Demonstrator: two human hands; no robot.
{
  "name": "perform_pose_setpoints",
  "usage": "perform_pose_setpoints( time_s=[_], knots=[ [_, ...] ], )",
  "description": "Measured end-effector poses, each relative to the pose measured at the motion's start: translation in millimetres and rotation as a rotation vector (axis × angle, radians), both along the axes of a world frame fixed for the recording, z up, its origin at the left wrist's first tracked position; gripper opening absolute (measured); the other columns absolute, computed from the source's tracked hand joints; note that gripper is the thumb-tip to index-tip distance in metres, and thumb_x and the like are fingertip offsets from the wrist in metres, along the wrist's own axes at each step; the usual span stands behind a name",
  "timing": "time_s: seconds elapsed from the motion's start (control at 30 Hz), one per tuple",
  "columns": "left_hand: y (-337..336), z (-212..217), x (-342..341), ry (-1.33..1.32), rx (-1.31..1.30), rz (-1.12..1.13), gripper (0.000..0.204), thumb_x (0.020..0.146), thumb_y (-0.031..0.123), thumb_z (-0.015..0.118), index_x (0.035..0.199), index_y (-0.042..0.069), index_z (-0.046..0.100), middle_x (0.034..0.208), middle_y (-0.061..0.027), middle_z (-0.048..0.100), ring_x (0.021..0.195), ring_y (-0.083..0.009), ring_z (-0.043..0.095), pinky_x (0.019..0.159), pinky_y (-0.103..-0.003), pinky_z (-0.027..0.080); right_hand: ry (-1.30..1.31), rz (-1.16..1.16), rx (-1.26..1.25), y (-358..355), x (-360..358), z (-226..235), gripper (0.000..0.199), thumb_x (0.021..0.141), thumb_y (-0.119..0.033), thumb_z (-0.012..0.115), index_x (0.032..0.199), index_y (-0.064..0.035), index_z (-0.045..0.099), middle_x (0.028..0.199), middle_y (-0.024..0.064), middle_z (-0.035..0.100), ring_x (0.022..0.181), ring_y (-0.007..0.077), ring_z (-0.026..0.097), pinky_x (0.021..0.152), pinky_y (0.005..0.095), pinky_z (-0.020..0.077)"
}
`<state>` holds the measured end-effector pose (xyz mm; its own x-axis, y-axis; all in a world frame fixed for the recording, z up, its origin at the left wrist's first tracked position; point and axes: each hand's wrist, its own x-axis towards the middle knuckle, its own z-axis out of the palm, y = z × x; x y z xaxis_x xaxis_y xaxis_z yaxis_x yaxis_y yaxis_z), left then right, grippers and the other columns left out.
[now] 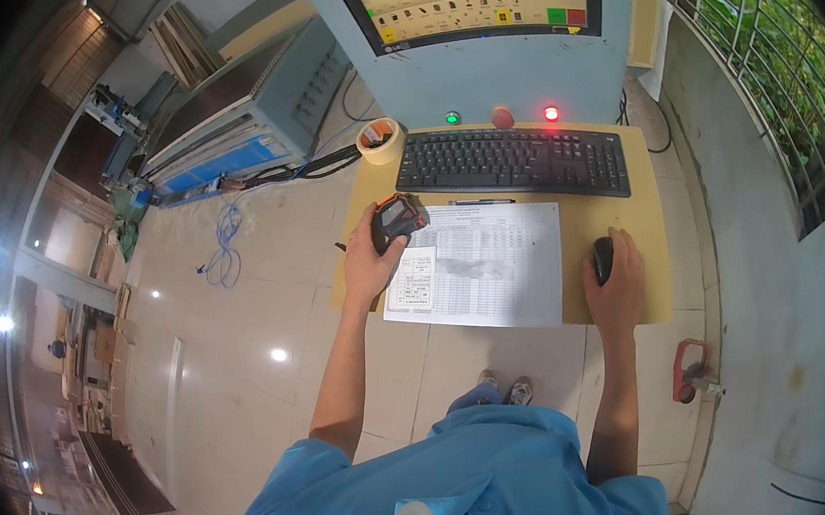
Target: The person places a dark wood panel onto a machine bed, then walks to a control desk to operate a computer and write on a paper. They return to the machine to measure the panel with a tape measure, then go back to the desk to continue computer operations.
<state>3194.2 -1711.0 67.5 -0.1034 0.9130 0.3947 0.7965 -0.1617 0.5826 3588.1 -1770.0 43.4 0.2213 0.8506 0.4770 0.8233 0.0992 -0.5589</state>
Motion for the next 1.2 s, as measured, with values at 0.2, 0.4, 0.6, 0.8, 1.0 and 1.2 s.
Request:
perform_pose_setpoints(
  time_s=[0.2,0.4,0.6,0.8,1.0,1.2],
  knots=[
    [-0.5,-0.7,0.6,0.019,-0.014,0.01,0.078,0.086,0.029,0.078,0.152,0.005,0.044,0.133,-0.0247,0.064,0.125,-0.0415,0.059,0.105,-0.048,0.047,-0.019,0.0,0.006,0.2,-1.4,2.5,0.06,0.089,-0.011,0.074,0.144,-0.0046,0.051,0.144,0.0178,0.058,0.134,0.0374,0.054,0.112,0.0455,0.0443],
    [-0.7,-0.8,0.7,0.021,-0.021,0.011,0.077,0.087,0.03,0.078,0.151,0.004,0.045,0.131,-0.0247,0.065,0.125,-0.0414,0.059,0.105,-0.049,0.047,0.016,0.004,0.016,-2.8,-0.8,4.6,0.058,0.089,-0.011,0.074,0.143,-0.0035,0.053,0.142,0.0184,0.059,0.133,0.0378,0.055,0.111,0.0457,0.0447],
    [0.4,0.6,0.2,0.03,-0.003,0.008,0.076,0.086,0.03,0.078,0.15,0.004,0.046,0.128,-0.0247,0.066,0.119,-0.0414,0.063,0.101,-0.049,0.05,0.15,0.063,0.005,1.8,4.1,10.7,0.052,0.094,-0.015,0.069,0.142,-0.0015,0.054,0.141,0.0186,0.06,0.131,0.0361,0.056,0.111,0.0428,0.0441],
    [6.1,-6.1,-2.1,-0.074,-0.02,-0.05,0.076,0.084,0.029,0.081,0.149,0.007,0.049,0.128,-0.0257,0.066,0.118,-0.0397,0.064,0.1,-0.048,0.051,0.104,0.179,0.046,42.8,39.3,27.2,0.041,0.1,-0.014,0.059,0.141,-0.0061,0.058,0.148,0.0242,0.053,0.139,0.0399,0.048,0.116,0.0452,0.0367],
    [6.2,-8.1,-2.2,-0.001,-0.039,0.022,0.078,0.085,0.032,0.08,0.151,0.008,0.048,0.135,-0.0246,0.063,0.124,-0.0398,0.061,0.105,-0.047,0.048,-0.147,0.259,0.075,98.0,50.2,29.6,0.03,0.1,-0.013,0.06,0.129,-0.013,0.067,0.15,0.0282,0.049,0.14,0.0458,0.045,0.115,0.0482,0.0381],
    [4.8,-2.8,-1.5,-0.023,-0.057,0.025,0.078,0.085,0.032,0.081,0.151,0.008,0.049,0.135,-0.0242,0.063,0.126,-0.0389,0.06,0.106,-0.046,0.048,-0.253,0.28,0.091,128.2,45.1,16.6,0.025,0.097,-0.01,0.061,0.119,-0.0134,0.072,0.148,0.0294,0.051,0.138,0.0477,0.047,0.115,0.0492,0.0399]
  ],
)
